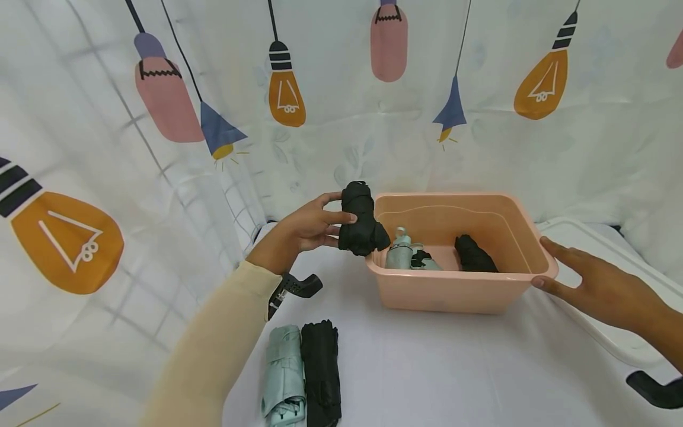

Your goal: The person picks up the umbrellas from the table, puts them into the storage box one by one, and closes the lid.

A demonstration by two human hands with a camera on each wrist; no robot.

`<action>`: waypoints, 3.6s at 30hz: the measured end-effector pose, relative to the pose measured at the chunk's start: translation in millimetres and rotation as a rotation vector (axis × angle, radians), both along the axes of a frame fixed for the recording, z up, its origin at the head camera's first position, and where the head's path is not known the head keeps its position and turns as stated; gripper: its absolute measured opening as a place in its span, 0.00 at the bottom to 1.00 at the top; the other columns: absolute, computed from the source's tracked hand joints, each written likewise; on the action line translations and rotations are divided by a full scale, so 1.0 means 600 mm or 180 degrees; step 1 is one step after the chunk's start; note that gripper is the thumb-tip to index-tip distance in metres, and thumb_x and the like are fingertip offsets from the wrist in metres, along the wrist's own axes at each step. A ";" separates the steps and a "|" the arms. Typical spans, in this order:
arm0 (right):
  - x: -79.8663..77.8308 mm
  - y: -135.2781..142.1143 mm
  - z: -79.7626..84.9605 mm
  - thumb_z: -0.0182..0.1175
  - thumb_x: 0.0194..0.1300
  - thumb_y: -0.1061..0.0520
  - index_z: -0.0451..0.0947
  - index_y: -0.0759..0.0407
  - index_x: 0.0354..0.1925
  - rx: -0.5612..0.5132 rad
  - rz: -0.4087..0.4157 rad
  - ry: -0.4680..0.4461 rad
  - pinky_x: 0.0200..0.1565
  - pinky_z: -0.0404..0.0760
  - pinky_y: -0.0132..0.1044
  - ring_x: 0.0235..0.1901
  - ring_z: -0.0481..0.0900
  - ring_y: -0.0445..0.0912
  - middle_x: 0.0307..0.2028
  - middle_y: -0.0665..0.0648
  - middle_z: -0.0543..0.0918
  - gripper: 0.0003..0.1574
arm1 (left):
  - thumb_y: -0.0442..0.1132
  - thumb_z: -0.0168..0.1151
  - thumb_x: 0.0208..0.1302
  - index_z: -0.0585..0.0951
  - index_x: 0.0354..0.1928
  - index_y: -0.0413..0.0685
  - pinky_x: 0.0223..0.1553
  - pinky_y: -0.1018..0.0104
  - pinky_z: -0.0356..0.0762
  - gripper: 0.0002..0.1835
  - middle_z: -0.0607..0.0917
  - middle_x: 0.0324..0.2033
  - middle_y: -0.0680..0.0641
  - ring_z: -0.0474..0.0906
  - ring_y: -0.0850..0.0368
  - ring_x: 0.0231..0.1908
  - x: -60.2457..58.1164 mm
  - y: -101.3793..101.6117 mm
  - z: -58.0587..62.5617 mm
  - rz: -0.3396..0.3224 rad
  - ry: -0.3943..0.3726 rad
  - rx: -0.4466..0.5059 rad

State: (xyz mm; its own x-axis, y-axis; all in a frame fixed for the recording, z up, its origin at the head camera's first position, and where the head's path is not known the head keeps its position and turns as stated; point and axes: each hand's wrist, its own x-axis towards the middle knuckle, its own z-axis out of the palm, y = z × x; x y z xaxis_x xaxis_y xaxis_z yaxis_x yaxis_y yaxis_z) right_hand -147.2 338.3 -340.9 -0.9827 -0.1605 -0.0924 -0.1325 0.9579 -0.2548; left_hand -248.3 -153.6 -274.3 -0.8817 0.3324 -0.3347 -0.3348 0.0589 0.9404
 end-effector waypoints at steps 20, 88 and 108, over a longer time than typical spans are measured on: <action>-0.001 0.003 -0.001 0.54 0.68 0.22 0.38 0.51 0.83 -0.0008 -0.0005 0.0020 0.51 0.65 0.80 0.65 0.59 0.80 0.72 0.81 0.56 0.64 | 0.33 0.67 0.69 0.55 0.79 0.53 0.47 0.50 0.85 0.43 0.80 0.60 0.38 0.83 0.39 0.53 0.005 0.027 -0.010 0.0106 -0.0037 -0.0049; -0.002 -0.002 0.000 0.53 0.66 0.20 0.38 0.49 0.83 -0.0003 -0.0069 -0.0045 0.51 0.65 0.80 0.66 0.58 0.79 0.73 0.78 0.56 0.65 | 0.36 0.72 0.62 0.64 0.71 0.37 0.42 0.49 0.86 0.39 0.82 0.51 0.38 0.82 0.44 0.45 0.202 -0.199 -0.152 0.0192 -0.0307 -0.1710; -0.001 -0.002 0.000 0.53 0.67 0.21 0.38 0.47 0.83 0.0017 -0.0019 -0.0007 0.48 0.68 0.79 0.65 0.59 0.79 0.73 0.78 0.57 0.64 | 0.31 0.71 0.61 0.83 0.41 0.40 0.33 0.54 0.81 0.08 0.81 0.35 0.45 0.76 0.48 0.36 0.209 -0.201 -0.185 -0.0145 -0.0040 -0.2428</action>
State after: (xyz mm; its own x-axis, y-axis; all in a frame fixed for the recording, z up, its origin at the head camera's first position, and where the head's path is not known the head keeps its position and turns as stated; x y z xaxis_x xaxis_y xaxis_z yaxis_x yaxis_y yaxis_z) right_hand -148.0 337.1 -341.0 -0.9835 -0.1541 -0.0953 -0.1262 0.9600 -0.2498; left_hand -123.0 -274.4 -385.4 -0.8674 0.0411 -0.4959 -0.3269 0.7045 0.6300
